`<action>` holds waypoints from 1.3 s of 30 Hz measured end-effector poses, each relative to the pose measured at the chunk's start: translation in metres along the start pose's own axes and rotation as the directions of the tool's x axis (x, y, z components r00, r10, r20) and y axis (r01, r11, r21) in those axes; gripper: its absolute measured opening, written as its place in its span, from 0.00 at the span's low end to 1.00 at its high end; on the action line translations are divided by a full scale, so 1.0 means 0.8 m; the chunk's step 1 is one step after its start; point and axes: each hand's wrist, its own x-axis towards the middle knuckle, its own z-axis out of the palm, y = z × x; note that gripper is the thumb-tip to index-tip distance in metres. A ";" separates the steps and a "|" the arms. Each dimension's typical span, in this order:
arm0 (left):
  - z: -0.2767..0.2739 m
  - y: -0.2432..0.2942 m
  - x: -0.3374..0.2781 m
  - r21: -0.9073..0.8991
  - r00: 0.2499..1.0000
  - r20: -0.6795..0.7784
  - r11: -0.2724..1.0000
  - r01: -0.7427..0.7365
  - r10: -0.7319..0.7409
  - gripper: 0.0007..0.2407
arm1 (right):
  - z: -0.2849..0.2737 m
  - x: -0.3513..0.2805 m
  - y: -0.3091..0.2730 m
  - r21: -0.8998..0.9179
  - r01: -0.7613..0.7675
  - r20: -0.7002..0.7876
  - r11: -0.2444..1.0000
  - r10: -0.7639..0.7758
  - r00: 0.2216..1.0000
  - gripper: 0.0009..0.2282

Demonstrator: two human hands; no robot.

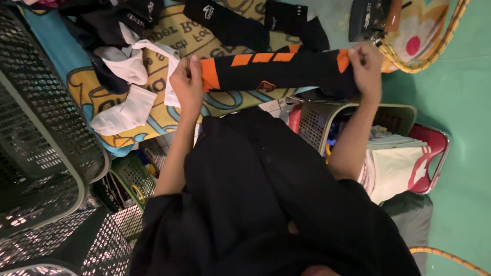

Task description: The person folds various clothing items, including underwear, socks, and shirts, one by one on a bed. They pick up each item from a pile, fold it neatly, and place it on a growing stack of folded clothes.

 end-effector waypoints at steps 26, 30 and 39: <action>0.031 -0.121 -0.054 0.481 0.975 -0.080 0.865 -0.143 0.205 0.17 | 0.111 -0.001 0.027 -0.496 0.179 -0.187 0.849 -0.306 0.933 0.15; 0.037 -0.095 -0.074 0.579 0.893 0.184 0.689 -0.437 0.411 0.19 | 0.079 -0.042 0.087 -0.521 -0.160 -0.213 0.839 0.054 0.975 0.26; 0.110 -0.058 -0.076 0.329 0.558 0.723 0.507 -0.797 0.408 0.29 | 0.104 -0.057 0.063 0.280 -0.581 -0.330 0.764 0.645 0.689 0.22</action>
